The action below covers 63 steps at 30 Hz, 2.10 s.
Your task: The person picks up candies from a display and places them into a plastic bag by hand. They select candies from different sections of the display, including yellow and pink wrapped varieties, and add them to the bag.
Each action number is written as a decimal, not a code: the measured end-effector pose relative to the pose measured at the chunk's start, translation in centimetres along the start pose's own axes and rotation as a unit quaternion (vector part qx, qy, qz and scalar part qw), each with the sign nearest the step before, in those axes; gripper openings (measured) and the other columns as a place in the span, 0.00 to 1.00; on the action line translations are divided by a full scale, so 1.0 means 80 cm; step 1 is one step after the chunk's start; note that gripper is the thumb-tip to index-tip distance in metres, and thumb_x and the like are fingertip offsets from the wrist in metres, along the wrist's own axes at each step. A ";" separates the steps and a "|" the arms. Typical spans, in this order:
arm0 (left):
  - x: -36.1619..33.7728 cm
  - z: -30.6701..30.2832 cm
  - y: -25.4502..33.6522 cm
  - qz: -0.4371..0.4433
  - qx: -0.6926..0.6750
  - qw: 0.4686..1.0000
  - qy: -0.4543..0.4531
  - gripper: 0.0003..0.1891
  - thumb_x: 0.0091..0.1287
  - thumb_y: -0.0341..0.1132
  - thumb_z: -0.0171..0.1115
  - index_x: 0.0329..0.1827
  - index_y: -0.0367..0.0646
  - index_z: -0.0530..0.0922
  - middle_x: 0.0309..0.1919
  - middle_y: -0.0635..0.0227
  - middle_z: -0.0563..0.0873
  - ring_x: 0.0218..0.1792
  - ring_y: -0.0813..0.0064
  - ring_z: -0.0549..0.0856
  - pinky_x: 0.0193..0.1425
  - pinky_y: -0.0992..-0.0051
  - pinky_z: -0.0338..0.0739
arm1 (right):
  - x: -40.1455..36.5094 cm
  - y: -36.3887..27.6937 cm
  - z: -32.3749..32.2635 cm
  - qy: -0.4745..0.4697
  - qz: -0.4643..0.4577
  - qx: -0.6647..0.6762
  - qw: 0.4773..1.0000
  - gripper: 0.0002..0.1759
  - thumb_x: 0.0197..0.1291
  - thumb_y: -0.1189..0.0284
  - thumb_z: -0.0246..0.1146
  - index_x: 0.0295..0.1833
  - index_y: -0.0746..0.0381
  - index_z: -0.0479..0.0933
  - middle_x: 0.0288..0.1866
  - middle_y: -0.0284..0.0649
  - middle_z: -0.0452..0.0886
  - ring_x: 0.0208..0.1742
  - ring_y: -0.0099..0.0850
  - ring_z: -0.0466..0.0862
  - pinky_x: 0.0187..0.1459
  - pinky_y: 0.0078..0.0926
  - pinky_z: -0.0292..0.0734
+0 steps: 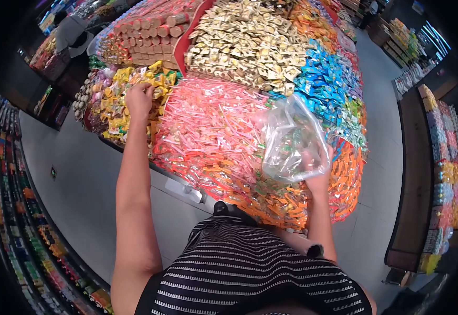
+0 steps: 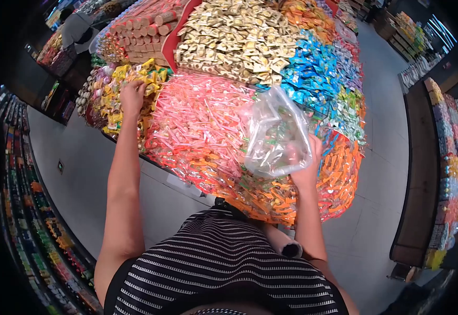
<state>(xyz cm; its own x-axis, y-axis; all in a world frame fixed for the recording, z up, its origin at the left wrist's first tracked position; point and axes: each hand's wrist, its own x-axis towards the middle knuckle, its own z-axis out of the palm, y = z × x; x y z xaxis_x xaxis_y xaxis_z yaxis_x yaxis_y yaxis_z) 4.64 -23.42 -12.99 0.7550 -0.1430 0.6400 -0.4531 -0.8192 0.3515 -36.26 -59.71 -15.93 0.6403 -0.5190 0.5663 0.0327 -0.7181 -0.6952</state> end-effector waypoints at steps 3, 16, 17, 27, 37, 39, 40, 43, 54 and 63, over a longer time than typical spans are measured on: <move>0.003 -0.015 0.023 0.086 0.040 0.995 0.020 0.11 0.63 0.39 0.68 0.44 0.44 0.88 0.45 0.57 0.89 0.49 0.55 0.85 0.59 0.58 0.74 | 0.002 -0.021 -0.001 0.003 0.094 0.101 0.990 0.24 0.62 0.63 0.67 0.57 0.68 0.76 0.55 0.48 0.74 0.55 0.39 0.78 0.57 0.37 0.73; -0.181 -0.079 0.399 0.291 -0.552 0.728 -0.285 0.10 0.63 0.19 0.56 0.45 0.32 0.82 0.42 0.53 0.86 0.43 0.52 0.86 0.48 0.63 0.81 | 0.015 -0.050 -0.004 0.085 -0.054 0.034 0.994 0.19 0.59 0.72 0.67 0.56 0.67 0.79 0.56 0.47 0.77 0.59 0.39 0.78 0.59 0.34 0.73; -0.186 -0.065 0.400 0.296 -0.530 0.740 -0.291 0.10 0.64 0.20 0.54 0.46 0.33 0.81 0.41 0.51 0.86 0.42 0.49 0.85 0.47 0.60 0.80 | 0.013 -0.054 -0.005 0.094 -0.023 0.062 0.993 0.20 0.58 0.71 0.68 0.55 0.67 0.79 0.56 0.47 0.77 0.59 0.39 0.78 0.59 0.34 0.73; -0.188 -0.039 0.400 0.253 -0.393 0.810 -0.355 0.15 0.60 0.29 0.61 0.50 0.38 0.79 0.40 0.48 0.85 0.43 0.44 0.84 0.47 0.55 0.79 | 0.004 -0.046 0.006 0.075 0.005 0.084 0.994 0.20 0.58 0.70 0.70 0.54 0.66 0.79 0.58 0.46 0.76 0.61 0.39 0.77 0.62 0.33 0.72; -0.189 -0.040 0.400 0.271 -0.414 0.814 -0.305 0.27 0.56 0.30 0.65 0.63 0.39 0.75 0.48 0.47 0.85 0.49 0.45 0.85 0.54 0.57 0.79 | 0.006 -0.048 0.008 0.087 0.030 0.286 0.954 0.21 0.58 0.77 0.70 0.56 0.69 0.76 0.60 0.45 0.74 0.64 0.34 0.76 0.66 0.32 0.71; -0.190 -0.043 0.397 0.238 -0.450 0.812 -0.286 0.28 0.57 0.28 0.65 0.64 0.39 0.74 0.51 0.49 0.85 0.50 0.48 0.85 0.55 0.59 0.79 | 0.010 -0.052 0.005 0.076 0.020 0.275 0.958 0.20 0.60 0.77 0.69 0.57 0.69 0.76 0.60 0.45 0.74 0.64 0.34 0.76 0.66 0.33 0.71; -0.190 -0.046 0.396 0.204 -0.486 0.805 -0.272 0.29 0.57 0.27 0.64 0.66 0.39 0.73 0.53 0.50 0.85 0.52 0.50 0.86 0.57 0.60 0.79 | 0.014 -0.055 0.004 0.067 0.016 0.262 0.962 0.19 0.61 0.77 0.68 0.57 0.69 0.76 0.60 0.44 0.74 0.64 0.33 0.76 0.66 0.33 0.71; -0.169 -0.077 0.392 0.118 -0.476 0.790 -0.368 0.31 0.59 0.25 0.63 0.69 0.41 0.71 0.59 0.51 0.82 0.58 0.56 0.83 0.62 0.64 0.77 | 0.018 -0.060 0.001 0.039 0.023 0.295 0.954 0.19 0.63 0.78 0.67 0.58 0.69 0.75 0.61 0.43 0.72 0.64 0.33 0.75 0.66 0.32 0.71; -0.181 -0.131 0.332 0.246 -0.450 0.778 -0.364 0.30 0.66 0.28 0.56 0.74 0.52 0.69 0.58 0.51 0.80 0.62 0.51 0.78 0.69 0.59 0.69 | 0.016 -0.044 0.000 0.056 0.050 0.303 0.950 0.15 0.61 0.79 0.67 0.53 0.69 0.75 0.54 0.42 0.78 0.55 0.28 0.79 0.58 0.26 0.76; -0.155 -0.182 0.266 0.254 -0.566 0.684 -0.384 0.20 0.58 0.27 0.71 0.55 0.43 0.83 0.50 0.66 0.84 0.51 0.67 0.82 0.56 0.68 0.77 | 0.030 -0.004 -0.007 0.137 0.079 0.291 0.944 0.16 0.61 0.79 0.67 0.53 0.66 0.73 0.47 0.36 0.79 0.47 0.23 0.80 0.50 0.22 0.77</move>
<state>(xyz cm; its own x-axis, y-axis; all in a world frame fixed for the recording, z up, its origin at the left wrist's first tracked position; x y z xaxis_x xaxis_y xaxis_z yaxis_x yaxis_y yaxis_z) -21.29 -31.01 -3.49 0.1933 -0.8550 0.4812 -0.4974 0.3374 0.7992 -35.14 -60.97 -14.12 0.4530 -0.7555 0.4733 0.4200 -0.2874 -0.8608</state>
